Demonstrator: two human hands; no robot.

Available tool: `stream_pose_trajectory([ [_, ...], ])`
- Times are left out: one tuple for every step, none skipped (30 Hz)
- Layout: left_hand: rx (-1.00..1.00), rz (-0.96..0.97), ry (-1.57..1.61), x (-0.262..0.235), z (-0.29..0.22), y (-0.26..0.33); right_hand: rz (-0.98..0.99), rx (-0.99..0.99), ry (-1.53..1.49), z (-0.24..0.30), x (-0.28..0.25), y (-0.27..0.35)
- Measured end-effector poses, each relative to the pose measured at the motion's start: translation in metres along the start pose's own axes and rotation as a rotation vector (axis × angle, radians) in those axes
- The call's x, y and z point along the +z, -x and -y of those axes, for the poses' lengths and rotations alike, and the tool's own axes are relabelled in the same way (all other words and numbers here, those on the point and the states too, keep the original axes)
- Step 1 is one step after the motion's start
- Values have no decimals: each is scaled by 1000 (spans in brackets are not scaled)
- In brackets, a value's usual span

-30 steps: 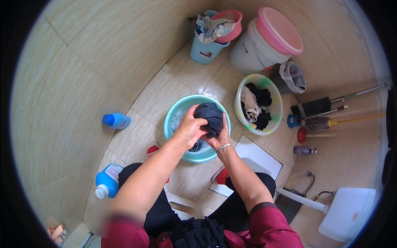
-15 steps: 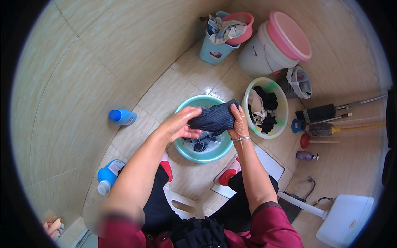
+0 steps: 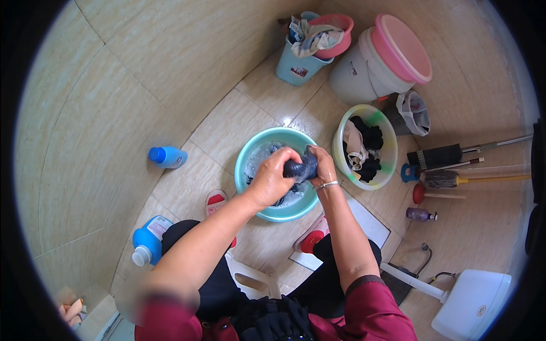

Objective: The person hand washes dark garments in a light blue basin filled with soapy water. They repeatedly submerge, scrub, wring, and rinse the items, then transfer them to a nearby green basin. The person also washes socks using the same method.

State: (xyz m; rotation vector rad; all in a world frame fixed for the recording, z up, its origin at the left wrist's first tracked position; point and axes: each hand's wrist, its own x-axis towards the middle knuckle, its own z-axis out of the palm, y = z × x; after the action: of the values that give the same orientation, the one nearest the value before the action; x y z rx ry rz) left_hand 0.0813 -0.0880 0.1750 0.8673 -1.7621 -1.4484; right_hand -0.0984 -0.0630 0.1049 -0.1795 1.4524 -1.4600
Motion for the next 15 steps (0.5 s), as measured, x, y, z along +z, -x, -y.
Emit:
stream_pose_trajectory([
  [106,31,-64,3,-2,2,26,6,20,-1,-2,-2],
  [182,94,-149,5,-4,4,47,9,42,-2,-3,-3],
  [278,146,-228,7,-5,5,78,14,54,-2,-4,-4],
  [387,179,-293,9,-6,6,118,77,48,0,-5,-5],
  [452,180,-305,10,-7,6,144,129,25,3,-5,-5],
  [506,189,-323,11,-7,6,169,190,5,6,-5,-4],
  [557,195,-346,11,-7,6,165,259,-15,9,-5,-3],
  [589,203,-361,11,-6,6,166,322,-81,13,-5,0],
  [609,202,-362,11,-6,6,222,310,-105,17,-3,3],
  [628,205,-372,10,-5,5,249,304,-126,20,-1,7],
  [643,207,-381,9,-4,4,257,306,-139,23,1,12],
  [648,201,-394,7,-4,2,278,365,-214,25,3,17],
  [652,195,-407,4,-2,0,327,382,-250,29,3,22],
  [657,189,-420,0,-1,-3,350,410,-277,33,3,27],
  [636,182,-423,-4,1,-6,455,433,-334,35,3,31],
])
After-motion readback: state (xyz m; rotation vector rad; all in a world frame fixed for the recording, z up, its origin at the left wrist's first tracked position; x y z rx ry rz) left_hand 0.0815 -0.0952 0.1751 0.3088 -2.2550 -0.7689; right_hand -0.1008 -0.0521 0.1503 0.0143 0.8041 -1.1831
